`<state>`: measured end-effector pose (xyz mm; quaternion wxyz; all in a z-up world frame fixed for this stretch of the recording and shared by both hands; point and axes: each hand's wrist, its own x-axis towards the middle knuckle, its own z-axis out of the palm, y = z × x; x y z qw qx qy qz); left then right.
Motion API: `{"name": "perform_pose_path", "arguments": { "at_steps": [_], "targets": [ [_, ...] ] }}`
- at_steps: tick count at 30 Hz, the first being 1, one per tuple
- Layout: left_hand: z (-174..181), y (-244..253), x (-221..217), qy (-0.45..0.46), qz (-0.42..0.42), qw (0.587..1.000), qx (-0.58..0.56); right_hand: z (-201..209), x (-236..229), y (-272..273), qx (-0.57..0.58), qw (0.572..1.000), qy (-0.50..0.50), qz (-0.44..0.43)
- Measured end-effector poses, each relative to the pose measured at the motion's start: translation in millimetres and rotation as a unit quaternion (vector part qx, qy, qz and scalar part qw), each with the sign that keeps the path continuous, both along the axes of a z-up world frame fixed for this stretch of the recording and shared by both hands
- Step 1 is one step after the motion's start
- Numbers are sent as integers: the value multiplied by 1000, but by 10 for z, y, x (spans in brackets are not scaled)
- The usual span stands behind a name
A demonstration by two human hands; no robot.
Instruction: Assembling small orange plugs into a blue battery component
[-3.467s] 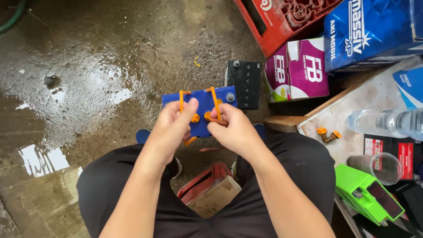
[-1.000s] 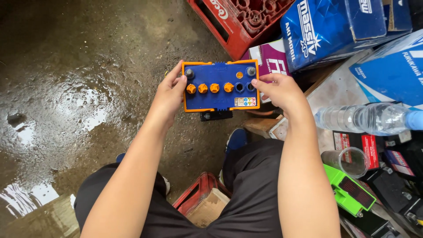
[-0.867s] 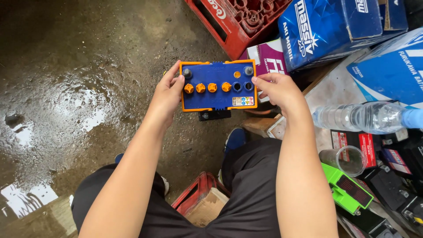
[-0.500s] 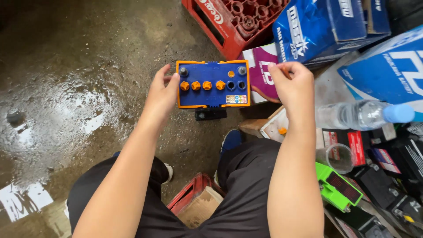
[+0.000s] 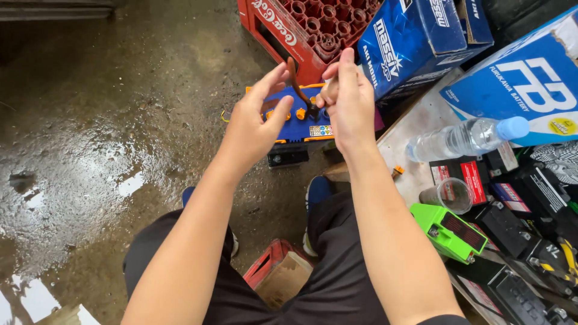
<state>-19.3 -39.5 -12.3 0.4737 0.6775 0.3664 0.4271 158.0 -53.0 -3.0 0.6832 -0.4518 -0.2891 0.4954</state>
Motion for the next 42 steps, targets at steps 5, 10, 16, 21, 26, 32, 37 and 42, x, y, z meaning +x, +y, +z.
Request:
{"name": "perform_pose_path", "arguments": {
  "at_steps": [5, 10, 16, 21, 26, 32, 37, 42],
  "targets": [
    [-138, 146, 140, -45, 1, 998, -34, -50, -53, 63, 7, 999, -12, 35],
    [-213, 331, 246, -57, 31, 998, -2, -193, -63, 103, 3, 999, -50, 13],
    [-236, 399, 284, -1, -7, 998, 55, -307, -55, 132, -20, 995, -94, 18],
    [-245, 428, 260, -3, -19, 997, 70, -398, -25, 181, 8, 997, -70, 23],
    [-296, 475, 252, 3, -19, 995, 94, -509, 27, 214, 23, 998, -62, 22],
    [-311, 481, 270, -2, -34, 996, 86, -600, 74, 204, 19, 998, -54, 22],
    [-322, 476, 277, 1, -35, 996, 87, -647, 98, 201, 24, 996, -82, 27],
    [-238, 441, 233, 8, -45, 995, 89, -680, 184, 164, 55, 988, -130, 65]
  ]
}}
